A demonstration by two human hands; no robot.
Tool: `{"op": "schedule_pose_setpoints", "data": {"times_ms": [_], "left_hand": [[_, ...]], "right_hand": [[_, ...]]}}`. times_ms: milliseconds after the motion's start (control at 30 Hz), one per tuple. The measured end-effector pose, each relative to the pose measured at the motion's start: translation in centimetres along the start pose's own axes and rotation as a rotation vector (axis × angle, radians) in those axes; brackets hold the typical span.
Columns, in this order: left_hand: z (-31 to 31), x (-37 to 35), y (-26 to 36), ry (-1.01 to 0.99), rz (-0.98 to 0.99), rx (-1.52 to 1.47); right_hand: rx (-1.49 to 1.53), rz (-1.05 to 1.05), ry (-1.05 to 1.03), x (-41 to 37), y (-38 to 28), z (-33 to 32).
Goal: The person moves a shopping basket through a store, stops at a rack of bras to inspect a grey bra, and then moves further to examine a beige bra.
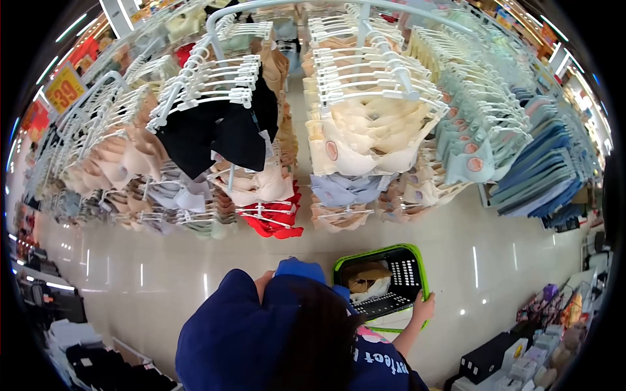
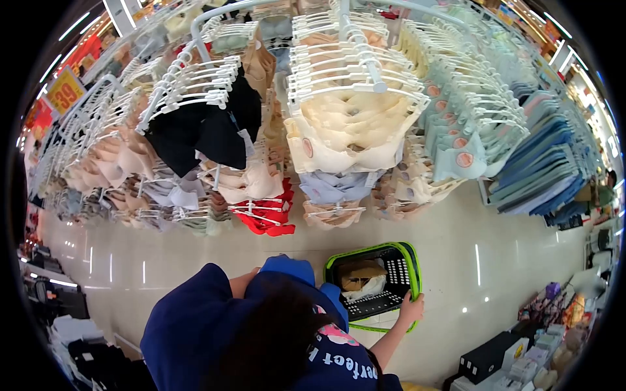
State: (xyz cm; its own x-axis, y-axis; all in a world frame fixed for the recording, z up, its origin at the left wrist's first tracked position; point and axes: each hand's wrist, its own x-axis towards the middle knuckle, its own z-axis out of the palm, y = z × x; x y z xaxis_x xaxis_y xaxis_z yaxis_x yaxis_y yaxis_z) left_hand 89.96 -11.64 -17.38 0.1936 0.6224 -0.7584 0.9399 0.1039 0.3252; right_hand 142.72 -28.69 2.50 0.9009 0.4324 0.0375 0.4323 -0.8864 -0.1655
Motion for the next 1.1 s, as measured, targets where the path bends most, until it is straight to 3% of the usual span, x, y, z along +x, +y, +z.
{"op": "schedule_pose_setpoints", "data": {"times_ms": [300,400,600,800,900,1000,1100], "left_hand": [[-4.1,3.3,-4.0,-0.026,0.074,-0.007],[-6.1,2.6,-8.5,-0.020,0.058,-0.027],[-9.5,0.1,-18.9,-0.016,-0.018,-0.084],[-12.5,-2.0,-27.6,0.034,-0.175,-0.216],[-13.0,-2.1,-29.5,0.004,0.072,-0.102],[-12.9,-1.7,-29.9,-0.026,0.155,-0.007],[-12.7,-2.7,-30.3,-0.037,0.217,0.043]], "right_hand": [[0.341,-0.101,-0.212,-8.0,-2.3,-3.8],[0.585,-0.040,-0.329,-10.9,-3.6,-4.0],[0.707,0.128,-0.727,-17.5,-7.1,-6.6],[0.767,0.180,-0.945,-27.6,-12.2,-7.8],[0.782,0.163,-1.098,-32.8,-13.5,-5.9],[0.752,0.098,-1.227,-38.2,-15.1,-2.7],[0.636,-0.004,-1.206,-43.4,-17.3,0.8]]}}
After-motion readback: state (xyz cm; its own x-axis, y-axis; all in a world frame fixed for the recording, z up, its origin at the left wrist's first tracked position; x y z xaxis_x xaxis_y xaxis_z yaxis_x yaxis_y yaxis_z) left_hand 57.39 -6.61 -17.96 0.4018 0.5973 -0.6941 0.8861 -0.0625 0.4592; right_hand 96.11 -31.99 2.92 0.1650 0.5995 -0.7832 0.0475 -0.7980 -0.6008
